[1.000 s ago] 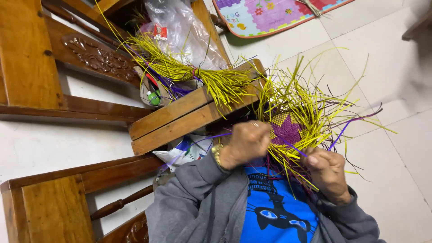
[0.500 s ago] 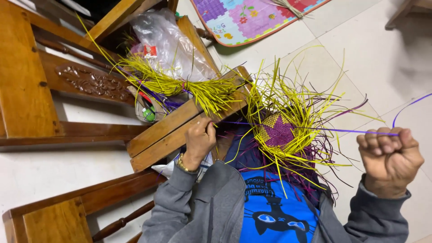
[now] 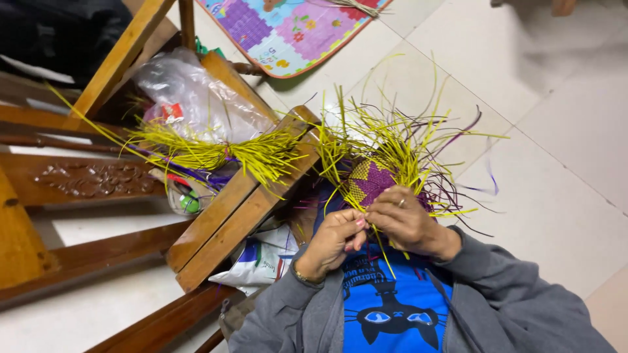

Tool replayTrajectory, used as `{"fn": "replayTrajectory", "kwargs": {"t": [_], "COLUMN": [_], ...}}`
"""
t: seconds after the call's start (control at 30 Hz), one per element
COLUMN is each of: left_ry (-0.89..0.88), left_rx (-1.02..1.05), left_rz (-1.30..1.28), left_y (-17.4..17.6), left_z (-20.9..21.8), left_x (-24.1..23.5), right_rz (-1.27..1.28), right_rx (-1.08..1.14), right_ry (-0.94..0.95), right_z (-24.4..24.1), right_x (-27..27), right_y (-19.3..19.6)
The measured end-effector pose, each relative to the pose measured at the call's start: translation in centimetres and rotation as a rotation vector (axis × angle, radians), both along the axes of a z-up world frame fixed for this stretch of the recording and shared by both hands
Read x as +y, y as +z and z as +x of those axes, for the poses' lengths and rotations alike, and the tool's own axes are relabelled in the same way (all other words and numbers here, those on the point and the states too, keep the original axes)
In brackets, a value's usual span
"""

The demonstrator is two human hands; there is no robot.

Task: Weaving dried grass or straw into a circular basket pattern

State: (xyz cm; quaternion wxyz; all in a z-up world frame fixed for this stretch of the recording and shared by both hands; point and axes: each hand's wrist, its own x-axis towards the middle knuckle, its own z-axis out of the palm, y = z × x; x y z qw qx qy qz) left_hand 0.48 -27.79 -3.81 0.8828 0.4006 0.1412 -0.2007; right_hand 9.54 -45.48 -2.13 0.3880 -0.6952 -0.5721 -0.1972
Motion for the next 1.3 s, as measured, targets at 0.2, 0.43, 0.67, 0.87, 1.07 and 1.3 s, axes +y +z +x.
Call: {"fn": "replayTrajectory", "kwargs": {"t": [0.2, 0.43, 0.67, 0.87, 1.07, 1.3], "left_ry": [0.059, 0.123, 0.18, 0.22, 0.218, 0.19], "left_rx": [0.059, 0.022, 0.087, 0.052, 0.029, 0.015], "left_rz": [0.038, 0.169, 0.026, -0.022, -0.026, 0.011], "left_y": [-0.5, -1.6, -0.5, -0.1, -0.1, -0.3], "left_z": [-0.7, -1.7, -2.4, -2.4, -2.8, -3.4], "left_x": [-0.9, -0.3, 2.1, 2.7, 2.5, 2.9], "right_rz": [0.157, 0.051, -0.179, -0.437, -0.458, -0.297], "right_rx": [-0.116, -0.081, -0.119, -0.208, -0.274, -0.135], "right_ry": [-0.01, -0.102, -0.427, -0.544, -0.574, -0.585], "right_z": [-0.7, 2.0, 7.6, 8.3, 8.5, 9.0], "right_x": [1.5, -0.6, -3.7, -4.6, -4.7, -4.5], "right_y": [-1.2, -5.2, -10.7, -7.9, -8.3, -8.2]}}
